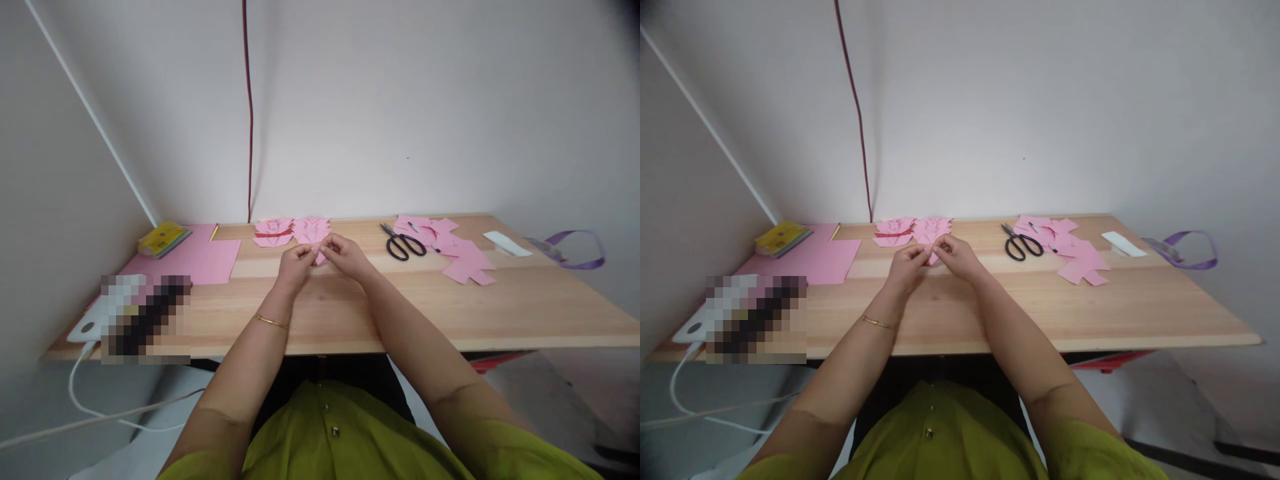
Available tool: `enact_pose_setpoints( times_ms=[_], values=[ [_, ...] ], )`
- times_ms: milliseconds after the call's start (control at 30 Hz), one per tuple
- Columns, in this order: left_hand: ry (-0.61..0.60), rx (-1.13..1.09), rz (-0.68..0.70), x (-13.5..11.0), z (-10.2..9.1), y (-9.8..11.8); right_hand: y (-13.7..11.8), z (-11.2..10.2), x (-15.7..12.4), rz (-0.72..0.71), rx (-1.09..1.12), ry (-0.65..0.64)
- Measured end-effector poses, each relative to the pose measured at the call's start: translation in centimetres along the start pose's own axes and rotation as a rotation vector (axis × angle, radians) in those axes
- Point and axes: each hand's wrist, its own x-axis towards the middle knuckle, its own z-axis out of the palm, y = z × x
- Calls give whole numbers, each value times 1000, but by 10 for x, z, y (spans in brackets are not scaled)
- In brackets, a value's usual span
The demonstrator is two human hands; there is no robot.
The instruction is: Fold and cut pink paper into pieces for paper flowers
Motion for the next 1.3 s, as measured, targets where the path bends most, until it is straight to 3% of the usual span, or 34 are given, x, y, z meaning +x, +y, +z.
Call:
enact_pose_setpoints(
  times_ms=[300, 667, 1133, 1300],
  values=[
    [52, -117, -34, 3, -1, -8, 2, 0, 1, 44, 154, -4],
    [34, -27, 51, 2, 0, -5, -1, -2, 0, 28, 23, -9],
    [19, 28, 23, -1, 0, 0, -4, -4, -2, -51, -66, -38],
    [39, 45, 40, 0, -2, 0, -3, 0, -2, -40, -3, -42]
  ],
)
